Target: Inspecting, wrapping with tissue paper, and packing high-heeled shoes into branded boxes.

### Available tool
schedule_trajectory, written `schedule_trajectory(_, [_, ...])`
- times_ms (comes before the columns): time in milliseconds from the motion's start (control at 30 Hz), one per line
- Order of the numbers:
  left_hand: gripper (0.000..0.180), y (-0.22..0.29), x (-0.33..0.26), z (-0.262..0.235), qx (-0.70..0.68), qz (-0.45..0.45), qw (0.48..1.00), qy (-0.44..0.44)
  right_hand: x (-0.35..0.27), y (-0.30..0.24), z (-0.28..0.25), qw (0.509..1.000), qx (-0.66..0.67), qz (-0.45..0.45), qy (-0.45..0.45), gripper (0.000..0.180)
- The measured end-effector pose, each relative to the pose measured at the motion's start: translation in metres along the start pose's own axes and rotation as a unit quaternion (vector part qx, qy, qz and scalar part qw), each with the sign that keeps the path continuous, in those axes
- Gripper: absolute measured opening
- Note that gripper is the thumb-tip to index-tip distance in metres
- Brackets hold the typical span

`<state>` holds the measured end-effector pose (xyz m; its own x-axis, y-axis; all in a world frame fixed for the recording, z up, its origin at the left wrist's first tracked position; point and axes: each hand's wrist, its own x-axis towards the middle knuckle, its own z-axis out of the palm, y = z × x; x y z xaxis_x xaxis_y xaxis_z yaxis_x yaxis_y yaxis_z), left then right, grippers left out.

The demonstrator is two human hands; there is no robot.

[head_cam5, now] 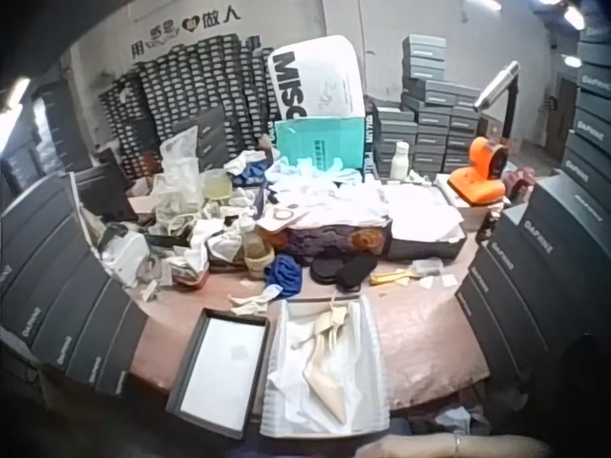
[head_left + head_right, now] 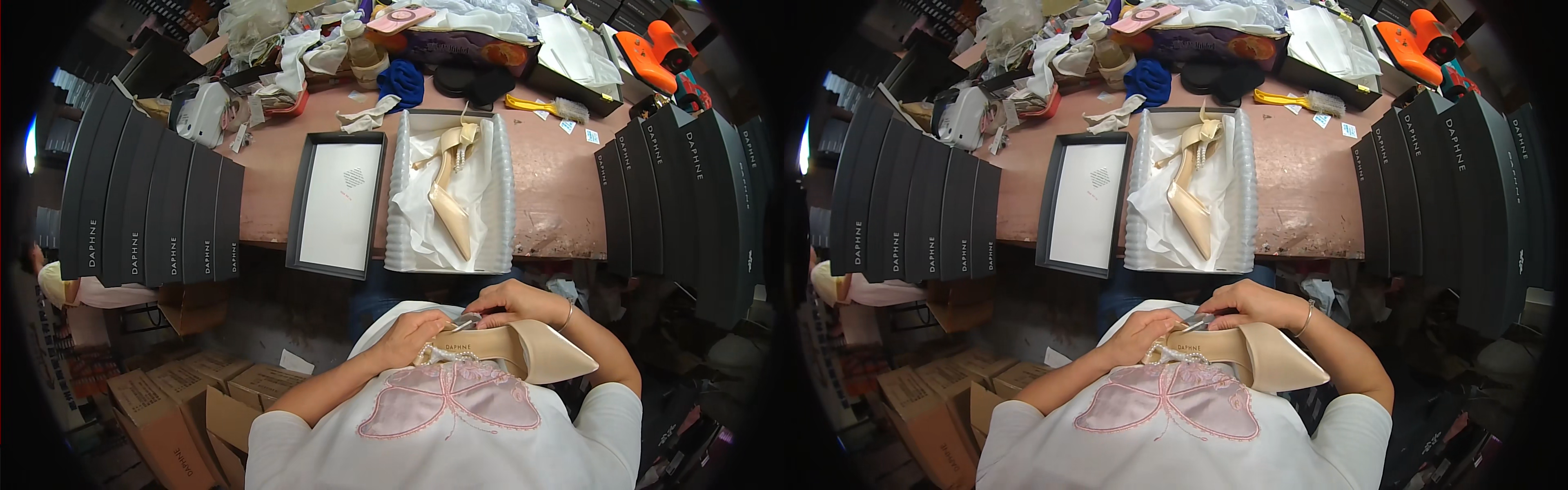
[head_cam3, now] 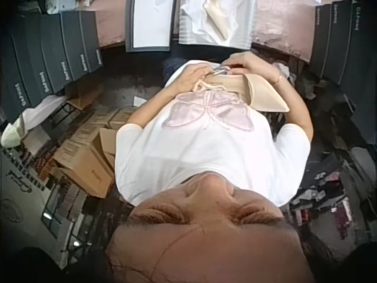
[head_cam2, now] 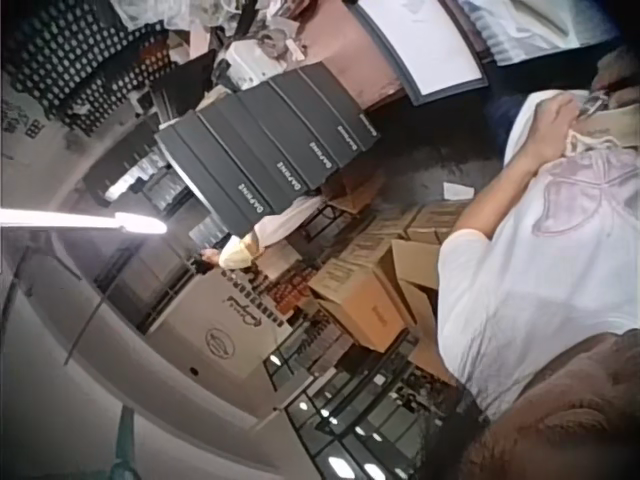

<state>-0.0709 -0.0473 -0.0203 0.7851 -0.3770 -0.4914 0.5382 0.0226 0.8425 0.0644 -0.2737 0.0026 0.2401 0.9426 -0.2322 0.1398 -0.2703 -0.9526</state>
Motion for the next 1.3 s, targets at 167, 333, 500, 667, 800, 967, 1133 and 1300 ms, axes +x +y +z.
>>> schedule_trajectory(167, [0.029, 0.002, -0.001, 0.001, 0.003, -0.007, 1.000, 0.001, -0.002, 0.003, 0.007, 1.000, 0.005, -0.013, 0.024, 0.032])
schedule_trajectory(333, [0.029, 0.003, -0.001, 0.003, 0.003, 0.000, 1.000, 0.007, -0.004, 0.003, 0.009, 0.999, -0.022, -0.025, 0.027, 0.030])
schedule_trajectory(500, [0.030, -0.001, -0.001, 0.003, 0.042, 0.019, 0.999, 0.019, -0.004, 0.006, 0.011, 0.997, -0.048, -0.046, 0.027, 0.031])
schedule_trajectory(667, [0.031, 0.004, -0.004, 0.005, 0.081, 0.041, 0.995, 0.037, -0.003, 0.004, 0.010, 0.997, -0.055, -0.053, 0.023, 0.031])
schedule_trajectory(800, [0.031, 0.002, -0.005, 0.006, 0.080, 0.046, 0.995, 0.040, -0.002, 0.001, 0.008, 0.995, -0.066, -0.062, 0.028, 0.030])
schedule_trajectory(967, [0.030, 0.005, -0.005, 0.005, 0.087, 0.051, 0.994, 0.036, -0.003, -0.003, 0.008, 0.994, -0.076, -0.063, 0.039, 0.029])
schedule_trajectory(1133, [0.030, 0.008, -0.006, 0.006, 0.101, 0.052, 0.993, 0.037, -0.004, -0.003, 0.010, 0.993, -0.079, -0.072, 0.049, 0.028])
schedule_trajectory(1300, [0.029, 0.008, -0.005, 0.005, 0.106, 0.057, 0.992, 0.032, -0.006, -0.001, 0.013, 0.993, -0.072, -0.068, 0.058, 0.027])
